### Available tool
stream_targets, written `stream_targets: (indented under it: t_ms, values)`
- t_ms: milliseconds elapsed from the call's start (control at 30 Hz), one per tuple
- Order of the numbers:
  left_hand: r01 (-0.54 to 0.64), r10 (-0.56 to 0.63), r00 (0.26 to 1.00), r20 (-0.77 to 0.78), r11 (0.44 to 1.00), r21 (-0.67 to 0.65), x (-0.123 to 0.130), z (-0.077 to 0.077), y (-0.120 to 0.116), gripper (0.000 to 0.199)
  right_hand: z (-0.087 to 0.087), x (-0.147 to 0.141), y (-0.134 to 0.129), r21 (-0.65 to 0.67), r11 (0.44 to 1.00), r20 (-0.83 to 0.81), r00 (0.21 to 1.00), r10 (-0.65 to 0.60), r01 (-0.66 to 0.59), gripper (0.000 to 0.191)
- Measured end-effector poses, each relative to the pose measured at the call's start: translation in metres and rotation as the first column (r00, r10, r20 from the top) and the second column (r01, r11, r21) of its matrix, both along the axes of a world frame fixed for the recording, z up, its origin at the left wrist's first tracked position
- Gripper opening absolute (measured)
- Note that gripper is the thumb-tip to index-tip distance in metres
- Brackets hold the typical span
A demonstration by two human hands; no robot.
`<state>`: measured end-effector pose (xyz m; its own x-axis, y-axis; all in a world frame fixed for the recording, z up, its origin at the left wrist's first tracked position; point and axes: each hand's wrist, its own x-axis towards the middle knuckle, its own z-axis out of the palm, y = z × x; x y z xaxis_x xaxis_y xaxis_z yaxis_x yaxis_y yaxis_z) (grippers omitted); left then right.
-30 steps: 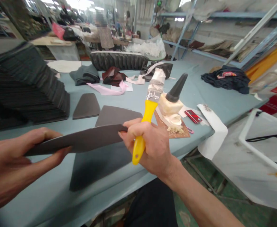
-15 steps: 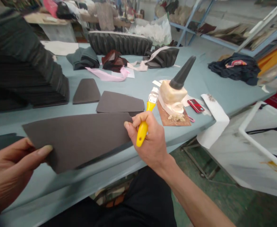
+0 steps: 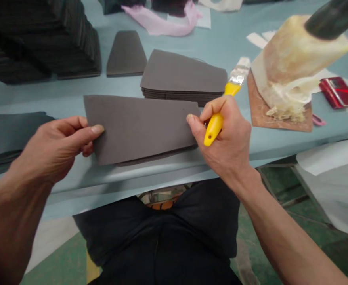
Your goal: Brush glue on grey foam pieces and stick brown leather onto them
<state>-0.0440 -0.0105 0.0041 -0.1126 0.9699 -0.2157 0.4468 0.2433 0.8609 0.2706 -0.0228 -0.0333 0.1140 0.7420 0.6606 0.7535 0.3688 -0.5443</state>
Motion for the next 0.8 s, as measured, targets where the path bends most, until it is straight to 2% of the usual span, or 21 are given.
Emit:
stream_targets:
  t_ms: [100,200,300,467,667,800]
  values:
    - [-0.025,0.025,1.0,-0.011,0.999,0.028,-0.002,-0.001,0.004,0.04,0.005,-0.005,0.003,-0.027,0.999,-0.03,0.999,0.027,-0.028,0.029]
    - [-0.03,0.031,0.999,-0.022,0.999,0.024,-0.004,-0.004,0.004,0.039,0.004,-0.007,0.004,-0.034,0.999,-0.018,1.0,0.02,-0.02,0.029]
    - [-0.02,0.02,0.999,-0.029,1.0,0.0,-0.003,-0.006,0.004,0.041,-0.002,-0.004,0.003,-0.025,1.0,-0.004,1.0,0.008,-0.008,0.029]
    - [0.017,-0.023,0.996,-0.092,0.997,-0.072,0.0,-0.008,0.004,0.045,-0.009,0.003,-0.001,-0.085,0.996,-0.007,1.0,0.012,-0.012,0.03]
    - [-0.023,-0.007,0.977,-0.215,0.99,-0.138,0.006,-0.005,0.005,0.05,-0.01,-0.002,0.002,-0.1,0.995,-0.035,0.999,0.008,-0.012,0.026]
    - [-0.021,-0.017,0.971,-0.238,0.988,-0.156,0.007,-0.005,0.004,0.051,-0.013,-0.001,0.003,-0.138,0.99,-0.066,0.998,0.025,-0.034,0.028]
